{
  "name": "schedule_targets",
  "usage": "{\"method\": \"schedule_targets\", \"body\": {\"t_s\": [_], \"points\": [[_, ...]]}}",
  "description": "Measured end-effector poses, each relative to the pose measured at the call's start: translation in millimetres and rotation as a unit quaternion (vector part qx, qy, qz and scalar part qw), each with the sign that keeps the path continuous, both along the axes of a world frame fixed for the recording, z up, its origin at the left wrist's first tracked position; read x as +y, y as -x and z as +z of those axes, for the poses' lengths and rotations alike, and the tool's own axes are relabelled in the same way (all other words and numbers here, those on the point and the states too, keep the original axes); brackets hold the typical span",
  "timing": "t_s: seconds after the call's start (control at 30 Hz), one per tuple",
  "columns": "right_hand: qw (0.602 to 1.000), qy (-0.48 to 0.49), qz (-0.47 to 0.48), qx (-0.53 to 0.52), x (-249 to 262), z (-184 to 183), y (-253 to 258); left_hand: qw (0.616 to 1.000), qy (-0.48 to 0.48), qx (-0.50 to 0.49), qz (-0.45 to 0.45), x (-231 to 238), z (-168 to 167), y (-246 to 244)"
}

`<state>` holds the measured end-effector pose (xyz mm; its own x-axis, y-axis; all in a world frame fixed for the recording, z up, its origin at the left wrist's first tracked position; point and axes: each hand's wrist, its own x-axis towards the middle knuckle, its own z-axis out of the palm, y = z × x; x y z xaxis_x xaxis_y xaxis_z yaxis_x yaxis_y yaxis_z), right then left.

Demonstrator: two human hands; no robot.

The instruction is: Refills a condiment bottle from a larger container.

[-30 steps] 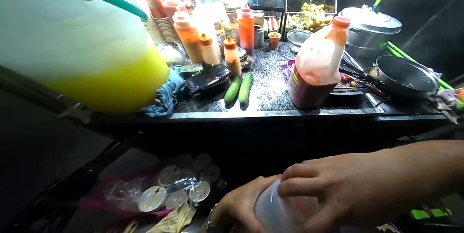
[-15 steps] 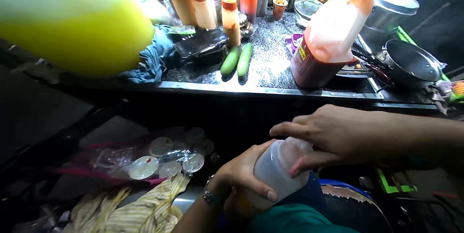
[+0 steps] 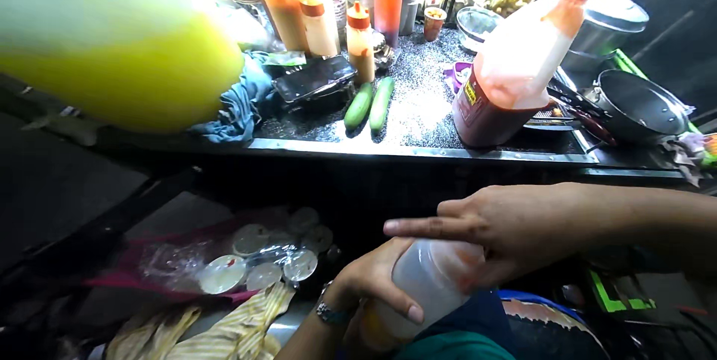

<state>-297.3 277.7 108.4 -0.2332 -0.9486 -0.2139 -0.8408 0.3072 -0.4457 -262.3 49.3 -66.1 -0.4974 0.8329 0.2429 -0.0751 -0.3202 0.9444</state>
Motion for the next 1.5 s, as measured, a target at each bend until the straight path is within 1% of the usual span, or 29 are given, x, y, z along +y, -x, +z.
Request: {"method": "schedule_targets", "body": {"t_s": [0.07, 0.13, 0.17, 0.2, 0.27, 0.3, 0.37, 0.43, 0.5, 0.57, 0.63, 0.7, 0.73, 0.77, 0.8, 0.9, 0.93, 1.0, 1.07, 1.13, 1.17, 1.2, 1.23, 1.3, 1.37, 1.4, 1.43, 1.47, 1.5], "points": [[0.995, 0.08, 0.065, 0.012, 1, -7, -2, 0.994, -0.049, -0.056, -0.074, -1, -2, -1], [0.981, 0.133, 0.124, 0.066, -1, -8, -7, 0.968, -0.119, -0.144, -0.17, 0, -2, -7], [0.974, 0.153, 0.136, 0.093, -1, -4, -7, 0.952, -0.131, -0.181, -0.21, 0, -2, -10], [0.969, 0.178, 0.133, 0.107, -1, 0, -4, 0.944, -0.126, -0.196, -0.235, 0, -5, -10], [0.966, 0.235, 0.072, 0.085, 4, 7, 9, 0.957, -0.114, -0.139, -0.229, -4, -19, -1], [0.966, 0.251, 0.033, 0.054, 8, 11, 21, 0.971, -0.109, -0.091, -0.194, -11, -17, 5], [0.956, 0.289, -0.029, -0.033, 17, 11, 53, 0.99, -0.116, -0.005, -0.083, -25, 4, 20], [0.927, 0.335, -0.115, -0.121, 25, 0, 87, 0.988, -0.123, 0.074, 0.058, -31, 30, 38], [0.885, 0.352, -0.257, -0.161, 27, -13, 117, 0.957, -0.094, 0.114, 0.249, -24, 59, 53], [0.828, 0.364, -0.394, -0.164, 19, -29, 148, 0.898, -0.05, 0.102, 0.424, -3, 84, 72], [0.766, 0.385, -0.483, -0.179, 7, -55, 185, 0.854, -0.036, 0.11, 0.508, 16, 95, 98], [0.707, 0.391, -0.554, -0.201, -5, -81, 217, 0.816, -0.025, 0.117, 0.565, 34, 94, 127], [0.689, 0.385, -0.583, -0.196, -11, -93, 230, 0.803, -0.024, 0.124, 0.582, 41, 92, 141], [0.682, 0.37, -0.607, -0.174, -17, -103, 240, 0.789, -0.016, 0.135, 0.6, 48, 89, 154], [0.688, 0.342, -0.624, -0.14, -20, -113, 251, 0.775, 0.0, 0.149, 0.615, 53, 86, 165], [0.743, 0.221, -0.631, -0.031, -27, -130, 272, 0.736, 0.056, 0.179, 0.651, 62, 84, 185], [0.75, 0.191, -0.633, -0.014, -29, -135, 278, 0.726, 0.063, 0.18, 0.66, 64, 84, 190], [0.746, 0.187, -0.639, 0.001, -30, -140, 289, 0.712, 0.055, 0.185, 0.675, 65, 82, 201], [0.731, 0.243, -0.638, -0.001, -30, -133, 290, 0.702, 0.055, 0.198, 0.682, 66, 79, 209], [0.72, 0.347, -0.601, 0.001, -28, -108, 269, 0.683, 0.063, 0.217, 0.695, 67, 75, 218], [0.723, 0.396, -0.566, 0.031, -25, -92, 248, 0.678, 0.063, 0.225, 0.698, 67, 74, 222], [0.721, 0.442, -0.525, 0.091, -21, -77, 223, 0.673, 0.059, 0.233, 0.7, 67, 74, 226], [0.708, 0.478, -0.491, 0.168, -14, -65, 195, 0.667, 0.06, 0.242, 0.702, 68, 73, 229], [0.632, 0.521, -0.473, 0.324, 7, -46, 149, 0.66, 0.06, 0.257, 0.703, 69, 71, 234], [0.535, 0.531, -0.518, 0.405, 36, -38, 124, 0.658, 0.07, 0.263, 0.702, 68, 70, 233], [0.499, 0.534, -0.552, 0.401, 49, -35, 121, 0.658, 0.072, 0.264, 0.701, 67, 70, 232], [0.48, 0.539, -0.582, 0.375, 61, -34, 123, 0.662, 0.07, 0.266, 0.697, 66, 72, 231], [0.48, 0.541, -0.61, 0.324, 71, -34, 128, 0.67, 0.065, 0.265, 0.69, 65, 74, 229], [0.492, 0.542, -0.631, 0.258, 78, -35, 134, 0.674, 0.062, 0.264, 0.687, 63, 76, 227]]}}
